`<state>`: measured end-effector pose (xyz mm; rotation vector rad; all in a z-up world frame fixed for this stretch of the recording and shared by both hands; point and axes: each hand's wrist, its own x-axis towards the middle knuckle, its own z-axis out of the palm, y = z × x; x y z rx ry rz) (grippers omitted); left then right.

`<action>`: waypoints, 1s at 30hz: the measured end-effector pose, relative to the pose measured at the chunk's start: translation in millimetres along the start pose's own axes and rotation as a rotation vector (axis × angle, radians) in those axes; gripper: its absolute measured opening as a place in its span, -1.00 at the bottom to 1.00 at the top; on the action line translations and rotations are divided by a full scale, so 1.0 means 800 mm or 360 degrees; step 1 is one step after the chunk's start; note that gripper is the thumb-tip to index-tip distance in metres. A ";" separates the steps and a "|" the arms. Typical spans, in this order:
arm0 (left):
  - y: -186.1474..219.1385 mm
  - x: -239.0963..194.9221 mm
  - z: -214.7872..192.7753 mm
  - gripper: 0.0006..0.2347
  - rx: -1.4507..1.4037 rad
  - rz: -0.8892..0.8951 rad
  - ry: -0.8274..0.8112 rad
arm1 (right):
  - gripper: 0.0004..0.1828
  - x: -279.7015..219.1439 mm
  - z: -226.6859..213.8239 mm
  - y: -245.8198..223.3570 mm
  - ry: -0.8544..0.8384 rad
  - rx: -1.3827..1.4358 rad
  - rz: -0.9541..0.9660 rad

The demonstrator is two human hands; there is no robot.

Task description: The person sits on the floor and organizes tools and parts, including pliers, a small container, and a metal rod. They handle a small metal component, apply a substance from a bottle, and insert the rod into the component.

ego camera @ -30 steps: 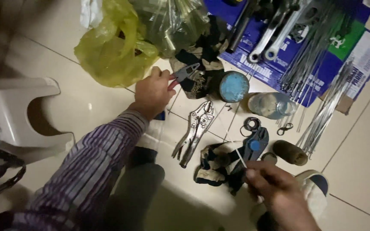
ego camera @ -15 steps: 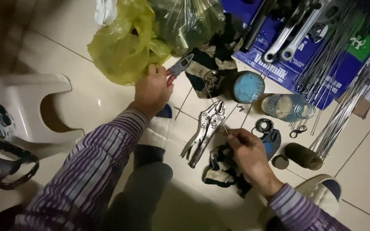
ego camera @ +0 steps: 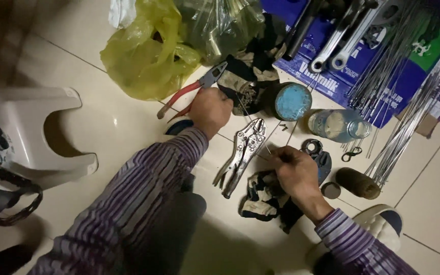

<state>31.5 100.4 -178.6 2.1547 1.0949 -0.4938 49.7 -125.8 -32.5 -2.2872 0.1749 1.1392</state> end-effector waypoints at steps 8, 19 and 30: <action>0.012 -0.042 -0.022 -0.70 -0.1720 -0.0105 -0.0239 | -0.78 0.008 0.008 0.017 0.0082 0.0166 -0.0143; 0.016 -0.033 -0.028 -0.65 -0.1772 -0.0298 -0.0479 | -0.83 -0.003 0.001 0.010 -0.0118 0.0364 -0.0116; 0.008 -0.022 -0.017 -0.65 -0.1854 -0.0447 -0.0489 | -0.90 -0.003 0.010 0.024 -0.0127 0.0535 -0.0131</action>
